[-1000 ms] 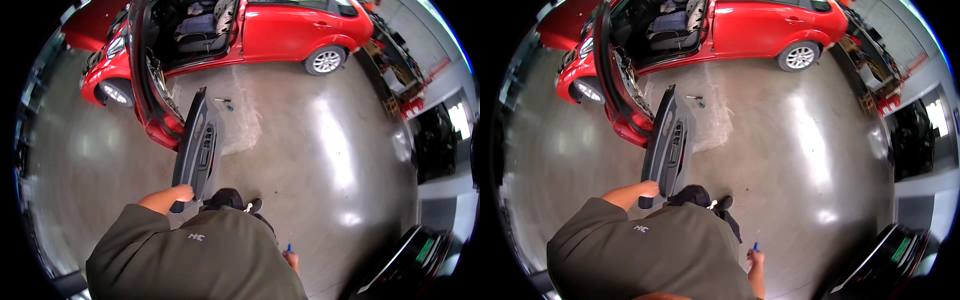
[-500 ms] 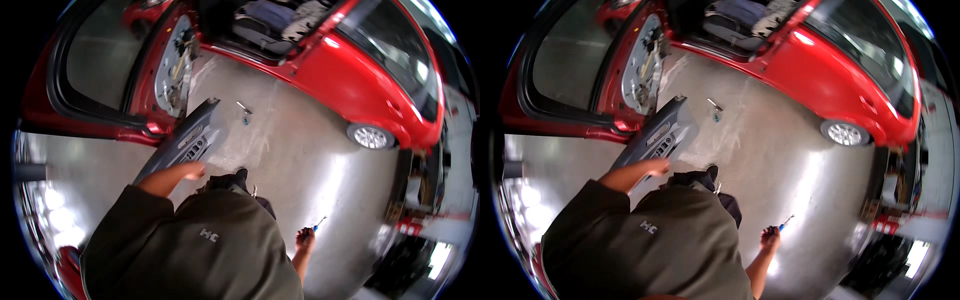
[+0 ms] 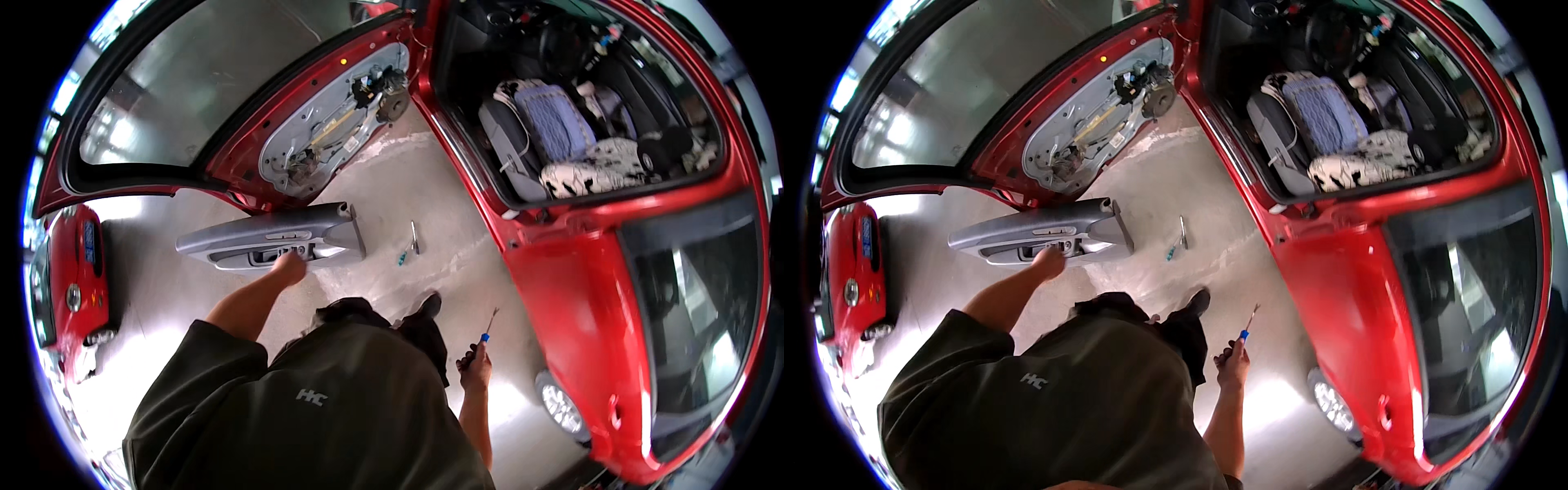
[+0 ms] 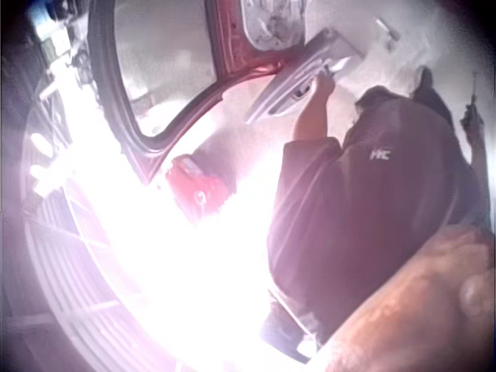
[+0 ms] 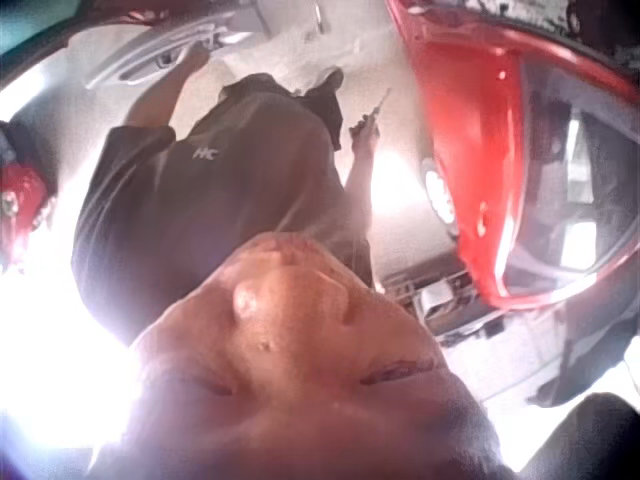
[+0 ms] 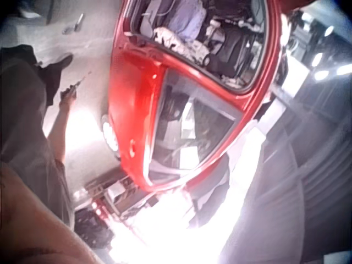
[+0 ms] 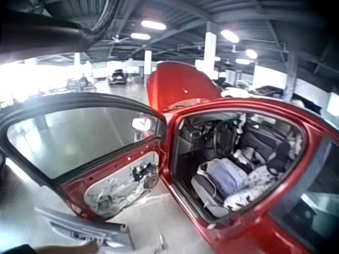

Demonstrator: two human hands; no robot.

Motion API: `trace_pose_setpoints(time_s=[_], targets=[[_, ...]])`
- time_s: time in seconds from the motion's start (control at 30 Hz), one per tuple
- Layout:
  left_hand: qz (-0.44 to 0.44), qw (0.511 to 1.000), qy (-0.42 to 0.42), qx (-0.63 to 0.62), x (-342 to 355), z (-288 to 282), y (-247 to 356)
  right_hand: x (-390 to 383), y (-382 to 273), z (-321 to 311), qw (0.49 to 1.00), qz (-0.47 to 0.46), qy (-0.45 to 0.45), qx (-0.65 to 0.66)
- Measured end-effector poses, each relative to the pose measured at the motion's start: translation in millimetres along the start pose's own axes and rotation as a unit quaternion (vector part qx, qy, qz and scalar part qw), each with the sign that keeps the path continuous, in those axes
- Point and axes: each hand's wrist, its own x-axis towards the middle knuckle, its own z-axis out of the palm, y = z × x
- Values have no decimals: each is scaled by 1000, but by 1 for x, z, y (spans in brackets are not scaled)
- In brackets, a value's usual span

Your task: The person retrieves a tool from a storage cabinet, walks over to a car, and removes clips from a door with the tool. The person then disassembles and reattaches fasteners on a detached door panel by hand, fits a trim piece back onto the door, and works on the door using a screwdriver.

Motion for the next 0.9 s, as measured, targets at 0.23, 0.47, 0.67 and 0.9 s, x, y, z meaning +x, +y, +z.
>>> trace_pose_setpoints(time_s=[0.23,0.47,0.67,0.9], targets=[[-200,883,-231,-355,-134,66,77,106,-205,60,969,-44,-171,-170],[-204,788,-237,-531,-62,-4,166,114,-272,185,928,-38,-327,-176],[-325,652,61,-682,27,-145,114,108,-280,286,854,-41,-384,-348],[-450,538,15,-713,9,-169,81,153,-295,434,798,-45,-447,-401]])
